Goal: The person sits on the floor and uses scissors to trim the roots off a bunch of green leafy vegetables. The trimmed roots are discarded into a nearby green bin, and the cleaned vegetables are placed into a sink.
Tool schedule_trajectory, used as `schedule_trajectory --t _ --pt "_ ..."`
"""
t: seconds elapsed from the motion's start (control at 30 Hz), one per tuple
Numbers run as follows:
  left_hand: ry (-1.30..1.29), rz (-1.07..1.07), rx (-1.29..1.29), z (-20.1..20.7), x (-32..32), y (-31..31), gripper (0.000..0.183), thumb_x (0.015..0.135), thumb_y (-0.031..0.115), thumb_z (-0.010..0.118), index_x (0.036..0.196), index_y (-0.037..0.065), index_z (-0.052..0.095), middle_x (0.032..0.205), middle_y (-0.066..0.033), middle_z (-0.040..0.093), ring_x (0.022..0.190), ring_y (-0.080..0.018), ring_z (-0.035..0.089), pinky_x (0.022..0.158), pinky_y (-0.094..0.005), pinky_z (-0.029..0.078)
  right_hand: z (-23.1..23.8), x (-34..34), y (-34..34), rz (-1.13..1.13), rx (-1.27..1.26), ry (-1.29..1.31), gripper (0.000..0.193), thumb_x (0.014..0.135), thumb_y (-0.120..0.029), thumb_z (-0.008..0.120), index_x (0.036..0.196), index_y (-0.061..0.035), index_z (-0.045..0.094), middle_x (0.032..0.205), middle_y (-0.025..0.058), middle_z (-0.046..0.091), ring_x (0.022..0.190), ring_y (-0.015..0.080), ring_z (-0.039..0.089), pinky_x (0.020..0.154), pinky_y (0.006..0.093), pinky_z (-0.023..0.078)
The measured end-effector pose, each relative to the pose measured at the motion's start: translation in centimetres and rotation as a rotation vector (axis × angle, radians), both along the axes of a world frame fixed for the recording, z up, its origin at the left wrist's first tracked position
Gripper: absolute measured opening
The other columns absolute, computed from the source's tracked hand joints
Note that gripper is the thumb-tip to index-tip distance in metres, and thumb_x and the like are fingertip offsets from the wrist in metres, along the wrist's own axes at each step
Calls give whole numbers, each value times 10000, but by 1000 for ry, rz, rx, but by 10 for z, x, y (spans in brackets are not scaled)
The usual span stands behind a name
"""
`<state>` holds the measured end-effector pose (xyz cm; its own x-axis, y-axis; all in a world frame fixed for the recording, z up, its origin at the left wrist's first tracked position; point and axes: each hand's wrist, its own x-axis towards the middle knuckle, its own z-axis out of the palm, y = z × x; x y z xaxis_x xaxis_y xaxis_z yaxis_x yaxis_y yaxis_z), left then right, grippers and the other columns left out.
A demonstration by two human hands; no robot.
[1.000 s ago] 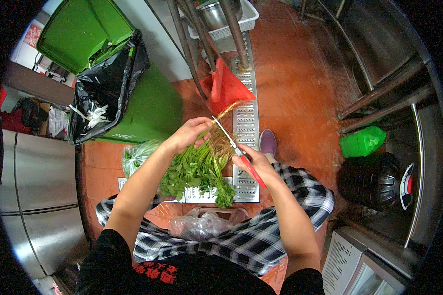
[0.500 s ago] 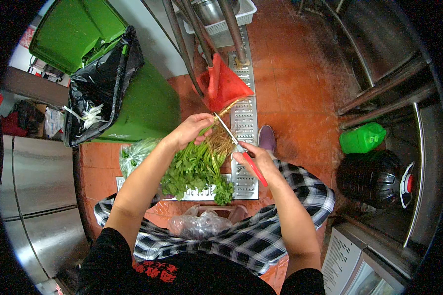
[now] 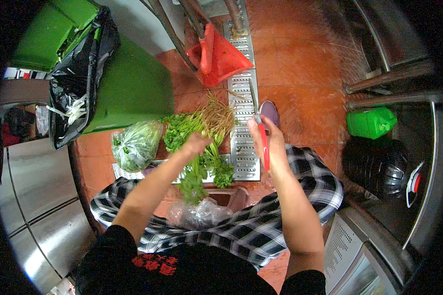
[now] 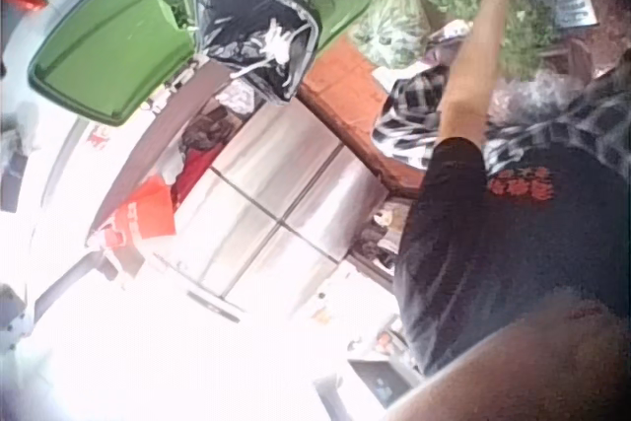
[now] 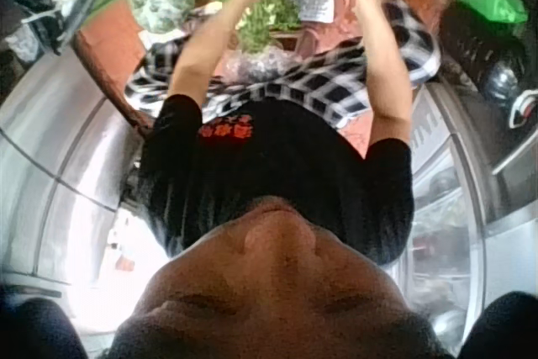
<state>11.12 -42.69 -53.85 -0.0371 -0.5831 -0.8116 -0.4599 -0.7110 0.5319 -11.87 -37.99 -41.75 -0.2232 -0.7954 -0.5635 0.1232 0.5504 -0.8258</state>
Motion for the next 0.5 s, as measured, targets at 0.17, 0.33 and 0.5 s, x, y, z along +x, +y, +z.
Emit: schedule_trajectory --t 0.17,0.33,0.5 --pt "-575 62 -39 -139 -4 60 391 737 330 681 989 37 620 980 -195 651 921 -373 620 785 -429 503 -11 17 -4 150 -93 217 688 804 -482 668 1234 31 507 1016 143 602 934 191 560 845 299 439" --pt "-677 11 -9 -139 -22 59 353 782 316 666 1011 55 603 987 -185 644 922 -349 624 772 -455 508 1 27 -14 210 -63 270 665 817 -427 676 1254 34 481 1028 143 617 938 170 566 841 289 446" --pt "-285 248 -120 -123 -10 50 285 834 220 616 1056 47 577 944 -133 635 801 -294 618 705 -424 487 15 36 -24 284 -46 282 691 818 -442 669 1266 43 464 976 143 622 889 171 571 802 294 457"
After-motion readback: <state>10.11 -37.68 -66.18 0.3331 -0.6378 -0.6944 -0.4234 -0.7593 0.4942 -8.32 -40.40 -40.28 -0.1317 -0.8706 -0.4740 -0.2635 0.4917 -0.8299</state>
